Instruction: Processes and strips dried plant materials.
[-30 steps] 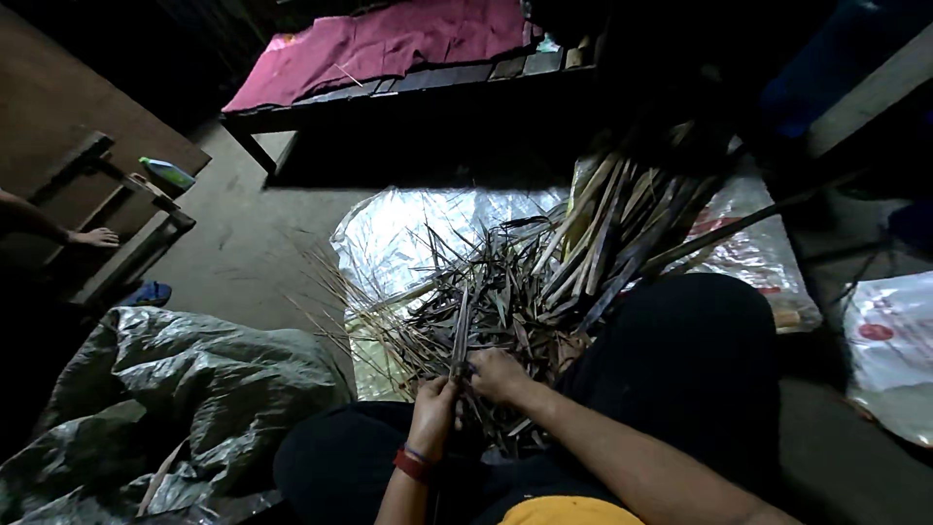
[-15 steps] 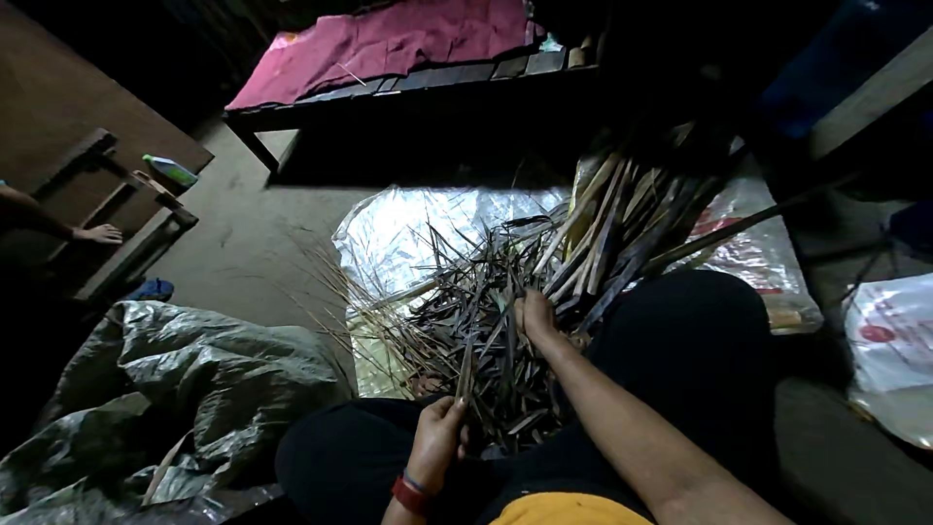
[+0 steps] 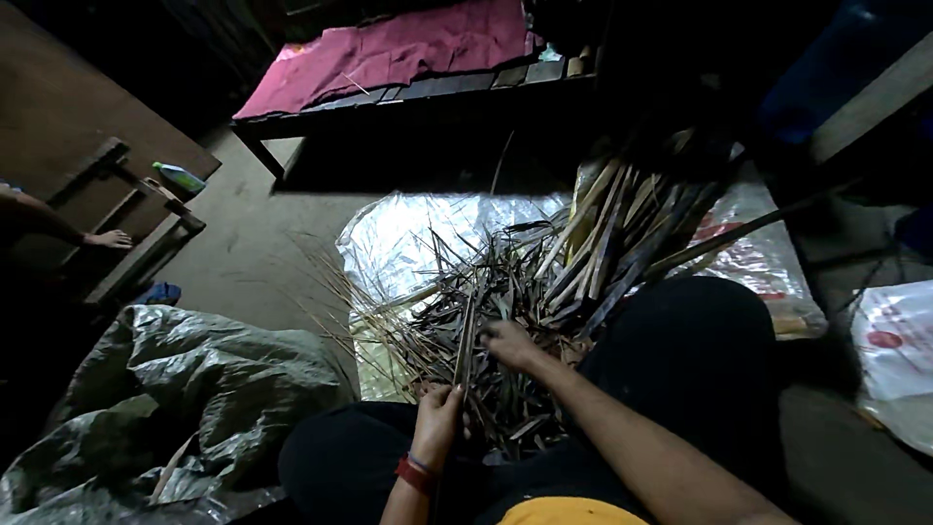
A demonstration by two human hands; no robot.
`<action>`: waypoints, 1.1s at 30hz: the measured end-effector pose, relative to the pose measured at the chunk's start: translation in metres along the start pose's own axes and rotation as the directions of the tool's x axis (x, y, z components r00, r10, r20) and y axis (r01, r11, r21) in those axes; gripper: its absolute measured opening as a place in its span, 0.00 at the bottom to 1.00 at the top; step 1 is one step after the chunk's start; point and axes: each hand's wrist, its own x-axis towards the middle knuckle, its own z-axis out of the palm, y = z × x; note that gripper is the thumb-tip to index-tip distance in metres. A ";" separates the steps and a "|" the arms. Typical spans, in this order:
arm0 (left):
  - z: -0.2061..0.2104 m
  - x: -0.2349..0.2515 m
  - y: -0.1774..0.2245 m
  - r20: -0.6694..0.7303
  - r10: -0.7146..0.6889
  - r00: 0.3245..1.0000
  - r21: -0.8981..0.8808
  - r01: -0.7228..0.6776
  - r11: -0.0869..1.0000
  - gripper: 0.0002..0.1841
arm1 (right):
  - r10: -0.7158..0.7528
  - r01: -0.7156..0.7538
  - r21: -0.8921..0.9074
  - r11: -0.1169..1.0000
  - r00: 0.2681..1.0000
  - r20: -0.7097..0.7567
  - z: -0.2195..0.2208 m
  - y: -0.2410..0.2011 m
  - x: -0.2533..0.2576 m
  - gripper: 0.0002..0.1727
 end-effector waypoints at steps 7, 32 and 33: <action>0.002 0.001 0.009 0.014 0.002 1.000 -0.025 -0.002 1.000 0.14 | 0.017 0.017 -0.481 0.877 0.998 0.065 0.022 -0.022 -0.019 0.18; 0.008 0.002 0.006 0.053 0.024 0.998 -0.047 -0.021 0.999 0.13 | 0.191 -0.197 0.249 0.948 0.980 0.048 -0.011 -0.014 -0.004 0.26; 0.011 0.006 0.009 0.050 0.032 0.998 -0.044 -0.030 0.999 0.13 | 0.126 -0.146 0.222 0.964 0.987 0.103 -0.005 -0.016 -0.006 0.21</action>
